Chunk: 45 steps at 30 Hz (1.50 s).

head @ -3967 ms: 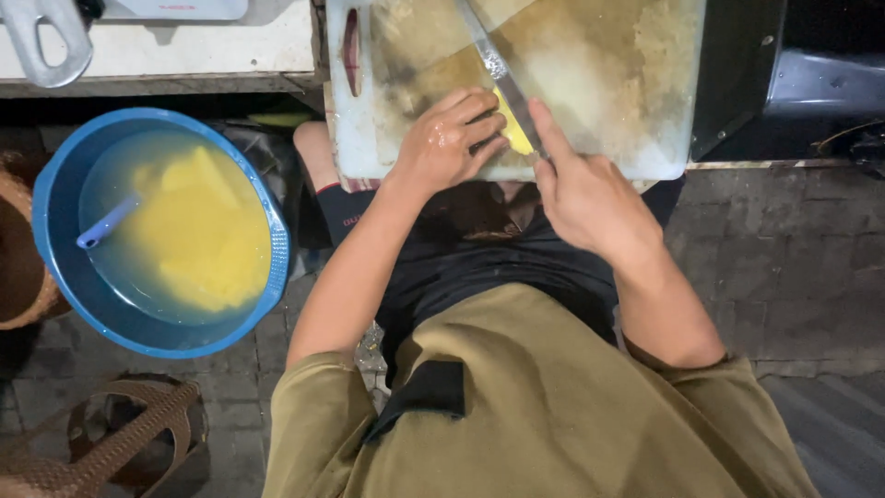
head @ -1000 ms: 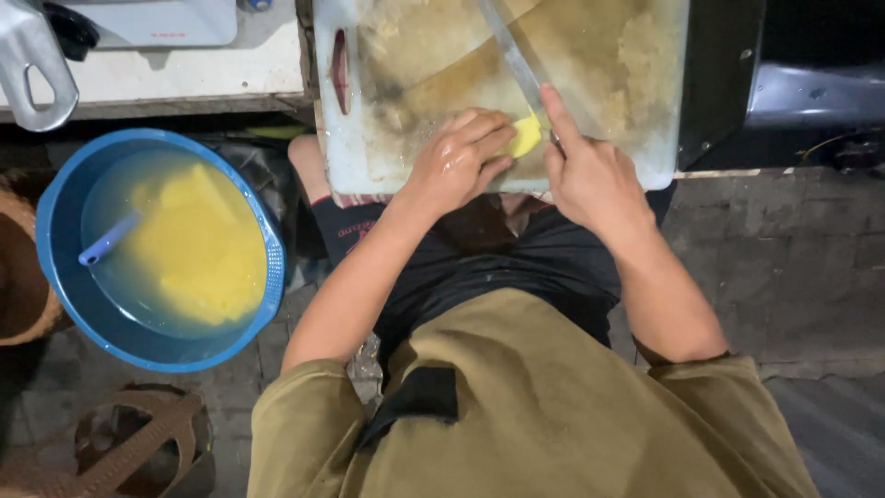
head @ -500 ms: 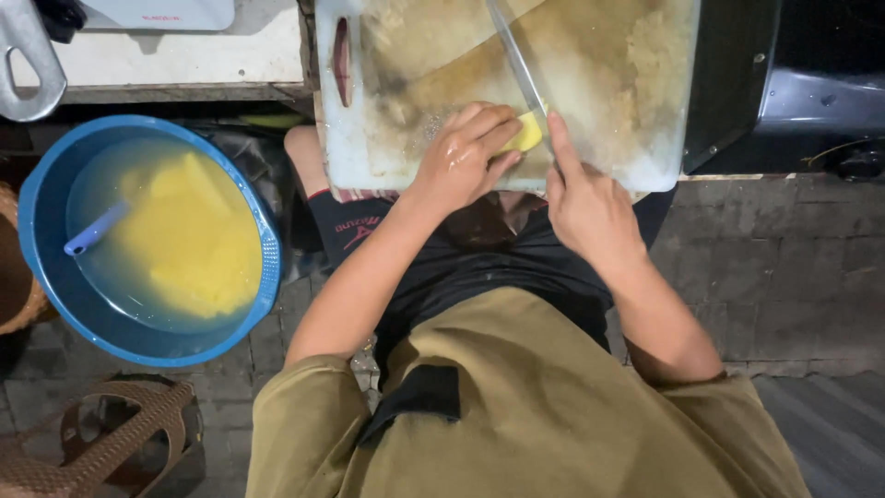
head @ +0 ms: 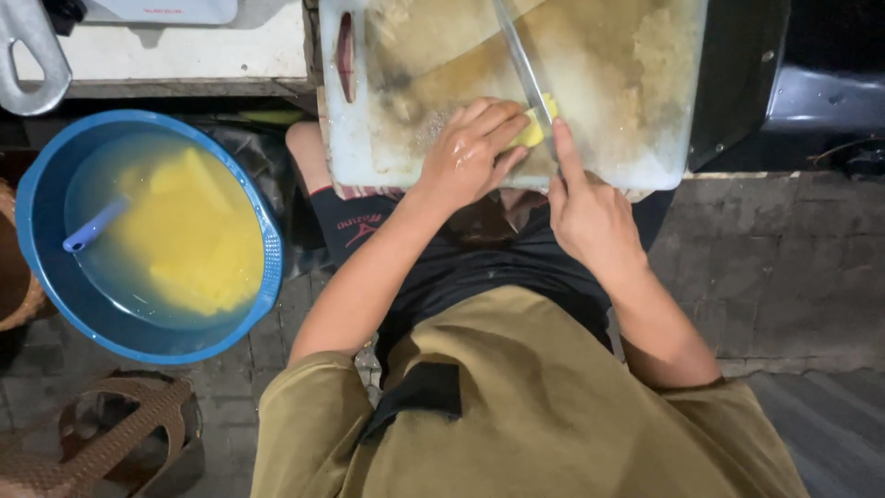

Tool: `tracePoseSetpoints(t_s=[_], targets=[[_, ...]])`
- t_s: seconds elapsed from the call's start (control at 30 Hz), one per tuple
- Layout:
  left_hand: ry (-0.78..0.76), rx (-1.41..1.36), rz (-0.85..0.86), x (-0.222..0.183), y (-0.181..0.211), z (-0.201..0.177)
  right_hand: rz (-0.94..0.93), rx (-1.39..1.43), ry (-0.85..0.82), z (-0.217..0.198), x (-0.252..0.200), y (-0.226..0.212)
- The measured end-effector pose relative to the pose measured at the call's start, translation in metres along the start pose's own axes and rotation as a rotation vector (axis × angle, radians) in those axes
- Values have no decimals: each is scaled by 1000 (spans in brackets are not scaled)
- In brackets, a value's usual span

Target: A person peels a yellow vegetable with a knife, slices it into thin strips on a cutting board, and washes the pieces in a blue basin of water.

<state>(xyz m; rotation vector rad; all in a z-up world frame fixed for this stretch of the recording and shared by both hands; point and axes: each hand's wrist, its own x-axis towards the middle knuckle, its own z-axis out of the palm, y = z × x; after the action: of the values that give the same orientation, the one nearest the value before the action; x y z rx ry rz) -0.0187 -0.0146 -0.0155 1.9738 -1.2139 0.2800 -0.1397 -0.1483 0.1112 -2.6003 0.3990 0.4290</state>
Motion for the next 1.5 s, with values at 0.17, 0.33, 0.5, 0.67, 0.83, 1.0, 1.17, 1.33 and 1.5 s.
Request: tracePoseSetpoints(t_s=[0.17, 0.33, 0.5, 0.67, 0.83, 1.0, 1.17, 1.33, 1.5], targets=[[-47, -46, 10, 3, 10, -14, 65, 18, -83, -20, 19, -11], [-52, -52, 21, 7, 8, -16, 184, 28, -251, -51, 16, -29], [-91, -22, 18, 8, 6, -16, 189, -57, -217, -27, 2, -18], [-96, -21, 22, 6, 3, -11, 24, -29, -57, 4, 21, 4], [-78, 0, 15, 6, 9, -18, 132, 78, -225, -39, 25, -25], [-72, -11, 53, 7, 4, -15, 184, 10, -268, -39, 7, -26], [-80, -61, 41, 10, 5, -19, 52, 6, -123, 7, 12, -4], [-87, -61, 64, 11, 7, -25, 67, 57, -152, -20, 28, -25], [-90, -178, 46, 9, 7, -39, 151, 63, -285, -47, 12, -39]])
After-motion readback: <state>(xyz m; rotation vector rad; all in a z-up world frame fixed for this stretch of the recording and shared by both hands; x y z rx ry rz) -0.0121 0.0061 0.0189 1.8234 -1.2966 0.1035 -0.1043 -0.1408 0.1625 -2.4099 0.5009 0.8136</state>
